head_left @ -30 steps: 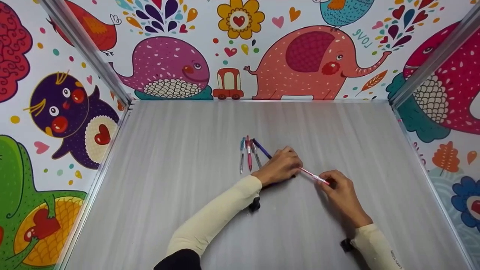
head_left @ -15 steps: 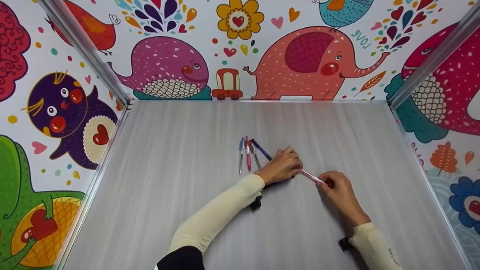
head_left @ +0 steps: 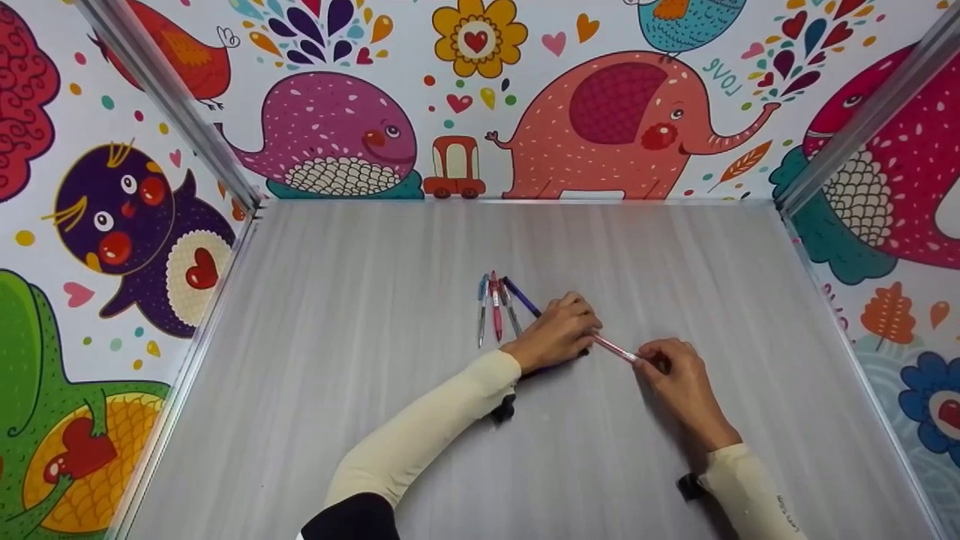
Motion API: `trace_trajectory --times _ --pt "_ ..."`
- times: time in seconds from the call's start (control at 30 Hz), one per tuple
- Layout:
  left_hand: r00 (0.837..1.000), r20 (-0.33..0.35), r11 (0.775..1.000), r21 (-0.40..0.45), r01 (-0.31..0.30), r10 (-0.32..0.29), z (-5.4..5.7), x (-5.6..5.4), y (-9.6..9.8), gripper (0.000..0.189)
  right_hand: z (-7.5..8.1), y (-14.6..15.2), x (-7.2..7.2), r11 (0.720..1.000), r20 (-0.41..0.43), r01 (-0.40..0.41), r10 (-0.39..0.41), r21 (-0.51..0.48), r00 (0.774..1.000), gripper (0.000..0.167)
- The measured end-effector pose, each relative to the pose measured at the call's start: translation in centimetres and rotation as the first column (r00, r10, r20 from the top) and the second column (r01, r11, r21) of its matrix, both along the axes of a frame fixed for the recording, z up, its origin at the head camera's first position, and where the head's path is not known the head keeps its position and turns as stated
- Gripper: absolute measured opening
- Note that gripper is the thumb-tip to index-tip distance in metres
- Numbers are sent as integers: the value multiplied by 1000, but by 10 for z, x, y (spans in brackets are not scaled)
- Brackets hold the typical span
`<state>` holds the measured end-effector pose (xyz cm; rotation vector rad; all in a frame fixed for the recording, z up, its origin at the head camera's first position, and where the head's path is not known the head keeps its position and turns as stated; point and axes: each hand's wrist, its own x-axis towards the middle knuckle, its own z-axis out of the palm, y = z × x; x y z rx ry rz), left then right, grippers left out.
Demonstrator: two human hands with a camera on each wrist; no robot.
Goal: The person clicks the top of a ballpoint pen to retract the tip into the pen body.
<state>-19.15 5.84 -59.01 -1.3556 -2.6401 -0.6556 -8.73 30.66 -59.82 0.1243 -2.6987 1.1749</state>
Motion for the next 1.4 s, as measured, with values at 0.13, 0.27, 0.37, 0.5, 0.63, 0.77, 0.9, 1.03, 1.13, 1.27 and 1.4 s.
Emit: trace_trajectory --times 0.13,0.27,0.37,0.5,0.63,0.77,0.9,1.03,1.13,1.27,1.4 --pt "1000 -9 995 92 -26 27 4 3 -9 26 1 -1 1 1000 -12 -2 2 -5 1000 19" --pt "998 31 980 190 -52 46 7 9 -20 29 1 -2 1 1000 -24 -1 1 5 1000 19" --pt "997 56 969 238 -68 57 7 14 -28 28 3 -4 2 1000 -24 5 -5 3 1000 19" --pt "994 83 956 281 -88 67 7 18 -37 28 5 -6 2 1000 -26 7 -7 -9 1000 19" --pt "991 103 943 311 -118 90 4 21 -45 30 7 -9 1 1000 -41 -8 7 -13 999 20" --pt "987 104 931 333 -149 121 0 26 -52 29 9 -12 -2 999 -58 -29 28 -23 998 22" --pt "983 116 913 368 -174 141 0 33 -59 29 11 -16 -4 998 -83 -46 43 -33 996 23" --pt "977 118 898 388 -208 175 1 39 -66 30 12 -21 -6 996 -110 -67 61 -51 992 22" --pt "971 103 890 390 -237 214 2 42 -73 29 13 -25 -8 995 -128 -86 78 -58 989 22" --pt "963 97 873 408 -269 252 2 45 -83 29 14 -29 -11 993 -149 -105 95 -59 984 22" --pt "951 105 843 442 -308 292 0 45 -94 29 15 -33 -14 991 -161 -119 107 -62 981 22"
